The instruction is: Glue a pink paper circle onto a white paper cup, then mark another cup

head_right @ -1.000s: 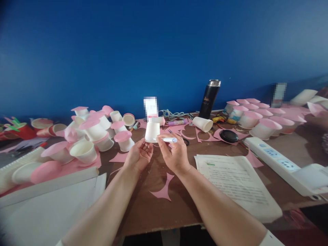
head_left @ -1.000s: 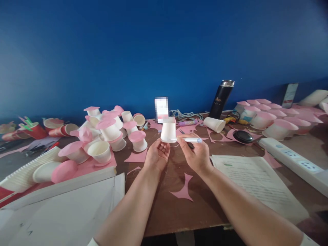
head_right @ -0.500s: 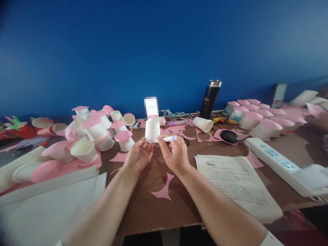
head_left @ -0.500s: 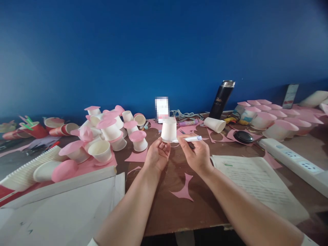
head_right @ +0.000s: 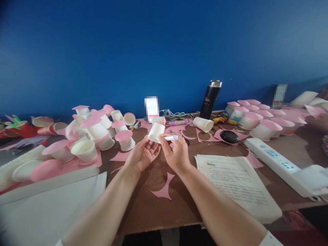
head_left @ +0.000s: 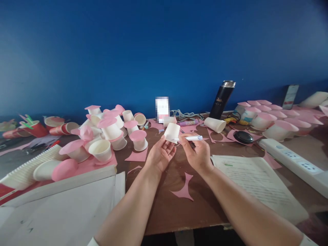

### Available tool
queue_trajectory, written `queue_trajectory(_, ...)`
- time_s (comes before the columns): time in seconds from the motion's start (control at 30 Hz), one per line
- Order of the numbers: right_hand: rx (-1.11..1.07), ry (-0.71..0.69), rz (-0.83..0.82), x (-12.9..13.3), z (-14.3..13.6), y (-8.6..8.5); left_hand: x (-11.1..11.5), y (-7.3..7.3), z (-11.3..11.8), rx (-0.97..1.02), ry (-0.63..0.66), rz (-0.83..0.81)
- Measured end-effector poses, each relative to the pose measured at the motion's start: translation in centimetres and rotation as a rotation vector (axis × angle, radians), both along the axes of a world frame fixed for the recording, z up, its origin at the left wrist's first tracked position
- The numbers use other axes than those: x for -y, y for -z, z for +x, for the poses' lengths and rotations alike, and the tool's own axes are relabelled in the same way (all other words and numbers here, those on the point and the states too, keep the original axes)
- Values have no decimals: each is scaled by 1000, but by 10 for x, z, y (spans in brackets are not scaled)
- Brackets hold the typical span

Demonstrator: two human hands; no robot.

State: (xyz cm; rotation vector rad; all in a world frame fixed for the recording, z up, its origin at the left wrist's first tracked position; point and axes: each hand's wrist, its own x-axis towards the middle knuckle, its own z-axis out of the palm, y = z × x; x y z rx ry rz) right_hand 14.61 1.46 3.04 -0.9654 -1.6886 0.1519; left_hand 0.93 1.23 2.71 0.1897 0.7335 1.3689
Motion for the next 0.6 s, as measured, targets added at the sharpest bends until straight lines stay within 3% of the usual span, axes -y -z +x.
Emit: queue_trajectory(0.6, 35, 10, 11, 0, 1, -1, -1, -1, 2, -35, -74, 27)
